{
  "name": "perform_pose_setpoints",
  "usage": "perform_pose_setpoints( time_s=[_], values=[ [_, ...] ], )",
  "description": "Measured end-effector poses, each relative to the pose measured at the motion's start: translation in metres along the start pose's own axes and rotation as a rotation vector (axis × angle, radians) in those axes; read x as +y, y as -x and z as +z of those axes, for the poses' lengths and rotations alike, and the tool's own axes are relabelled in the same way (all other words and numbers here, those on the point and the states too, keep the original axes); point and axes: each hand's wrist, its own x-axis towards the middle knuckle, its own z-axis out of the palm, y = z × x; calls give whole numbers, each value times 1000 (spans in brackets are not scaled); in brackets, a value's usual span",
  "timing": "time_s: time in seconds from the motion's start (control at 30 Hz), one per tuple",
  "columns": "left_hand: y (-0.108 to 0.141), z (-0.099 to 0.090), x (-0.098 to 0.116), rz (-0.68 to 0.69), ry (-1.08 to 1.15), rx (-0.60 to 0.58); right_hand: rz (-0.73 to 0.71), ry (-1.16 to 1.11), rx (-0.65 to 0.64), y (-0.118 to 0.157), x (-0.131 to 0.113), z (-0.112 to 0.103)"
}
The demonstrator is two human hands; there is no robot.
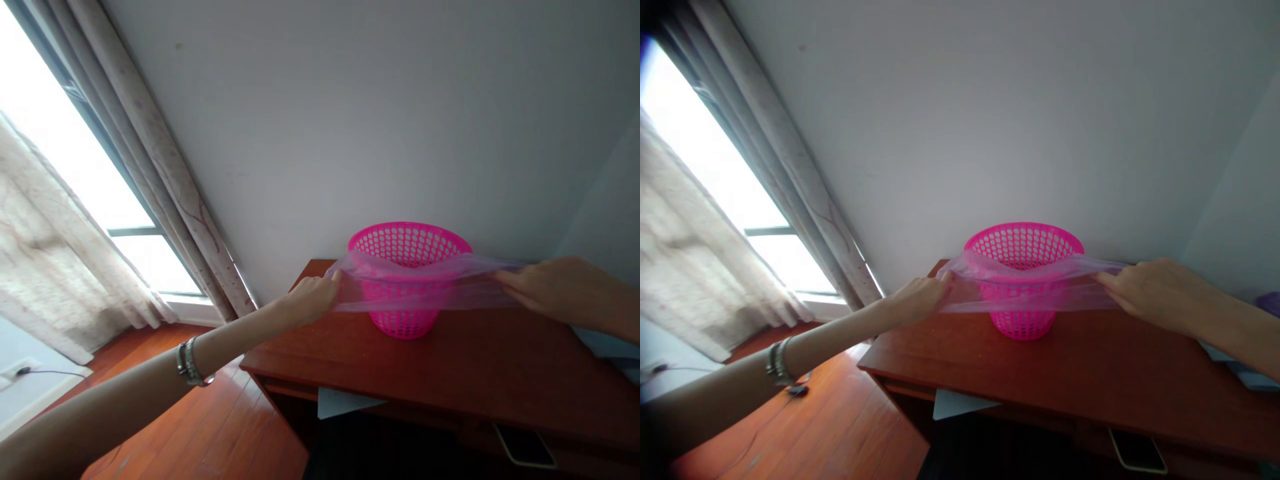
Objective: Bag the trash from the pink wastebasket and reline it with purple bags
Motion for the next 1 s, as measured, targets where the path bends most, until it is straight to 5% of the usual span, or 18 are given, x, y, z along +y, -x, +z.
perform_pose_setpoints(
  time_s=[0.2,0.7,0.83,1.0],
  values=[
    [16,-14,11,-171,-215,8,20,314,131,11,-3,-8],
    [27,-25,7,-220,-225,81,188,359,150,4,7,-12],
    [7,-25,-6,-229,-191,87,200,195,101,-10,24,-1],
    [-48,-20,-27,-195,-113,105,181,-81,32,-48,49,17]
  ],
)
